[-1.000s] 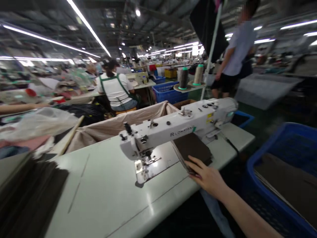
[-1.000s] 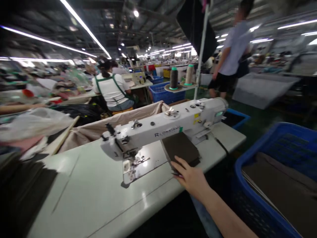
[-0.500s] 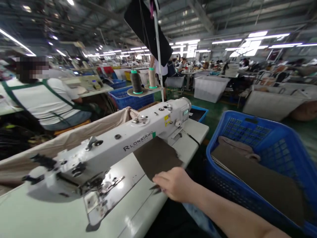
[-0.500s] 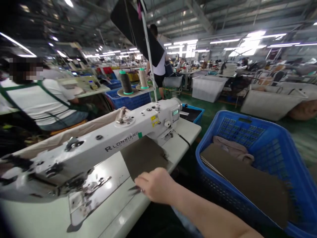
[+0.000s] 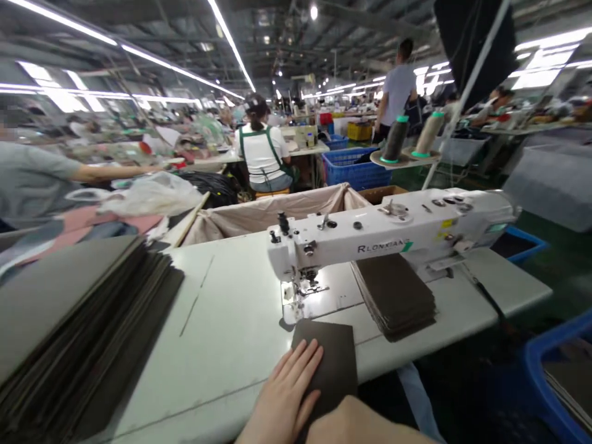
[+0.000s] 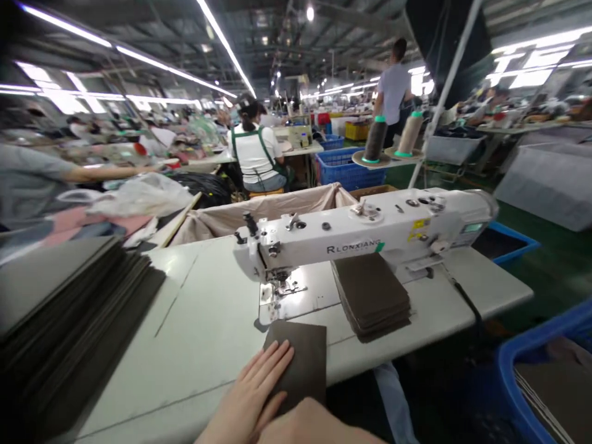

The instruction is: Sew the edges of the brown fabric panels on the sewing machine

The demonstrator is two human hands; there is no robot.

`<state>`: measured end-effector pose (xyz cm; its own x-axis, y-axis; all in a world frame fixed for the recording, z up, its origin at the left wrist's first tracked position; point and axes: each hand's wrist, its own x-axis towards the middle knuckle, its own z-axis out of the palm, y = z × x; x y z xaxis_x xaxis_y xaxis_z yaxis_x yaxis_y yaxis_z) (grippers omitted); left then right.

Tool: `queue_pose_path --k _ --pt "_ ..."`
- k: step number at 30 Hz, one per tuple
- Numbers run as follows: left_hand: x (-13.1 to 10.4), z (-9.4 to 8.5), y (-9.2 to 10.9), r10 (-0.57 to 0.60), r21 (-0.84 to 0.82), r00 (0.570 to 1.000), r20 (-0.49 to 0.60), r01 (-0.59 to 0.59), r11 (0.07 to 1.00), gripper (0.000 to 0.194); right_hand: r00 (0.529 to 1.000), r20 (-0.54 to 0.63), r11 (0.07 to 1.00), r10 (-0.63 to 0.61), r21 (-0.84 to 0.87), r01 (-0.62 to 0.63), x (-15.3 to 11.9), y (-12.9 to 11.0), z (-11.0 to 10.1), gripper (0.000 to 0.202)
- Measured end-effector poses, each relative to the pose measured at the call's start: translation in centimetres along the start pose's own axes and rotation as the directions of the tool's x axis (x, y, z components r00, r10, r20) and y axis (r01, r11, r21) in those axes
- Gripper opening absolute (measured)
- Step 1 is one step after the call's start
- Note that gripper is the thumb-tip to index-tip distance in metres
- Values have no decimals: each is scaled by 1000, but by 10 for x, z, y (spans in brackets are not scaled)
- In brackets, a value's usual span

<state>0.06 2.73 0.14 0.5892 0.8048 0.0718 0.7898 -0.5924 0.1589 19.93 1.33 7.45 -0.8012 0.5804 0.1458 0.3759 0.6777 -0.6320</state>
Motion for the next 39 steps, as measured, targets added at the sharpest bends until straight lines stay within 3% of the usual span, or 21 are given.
queue_pose_path --k 2,5,8,11,13,20,25,39 --pt "-28 -2 -19 -134 49 990 -52 136 989 60 996 -22 995 88 44 -87 13 19 -4 21" --pt "-55 -11 -39 -306 72 942 -137 318 945 53 974 -102 977 201 -49 -207 48 52 -7 35" --pt "-53 -18 -44 -382 37 905 -188 395 918 47 962 -140 932 234 -251 -263 92 78 -5 50" --pt "-37 -19 -44 -400 -9 891 -215 407 913 46 953 -162 891 257 -341 -299 118 91 -2 59" --pt "-27 -18 -47 -385 -36 900 -203 386 922 44 946 -166 880 278 -350 -320 118 96 -1 61" --pt "13 -20 -76 -247 -6 967 -68 247 969 51 939 -178 879 294 -334 -339 81 110 2 61" --pt "40 -22 -83 -217 -27 973 -84 216 976 53 930 -190 884 315 -298 -360 84 114 6 58" --pt "39 -30 -87 -207 -68 978 -32 204 977 65 936 -165 891 312 -293 -348 85 118 7 59"
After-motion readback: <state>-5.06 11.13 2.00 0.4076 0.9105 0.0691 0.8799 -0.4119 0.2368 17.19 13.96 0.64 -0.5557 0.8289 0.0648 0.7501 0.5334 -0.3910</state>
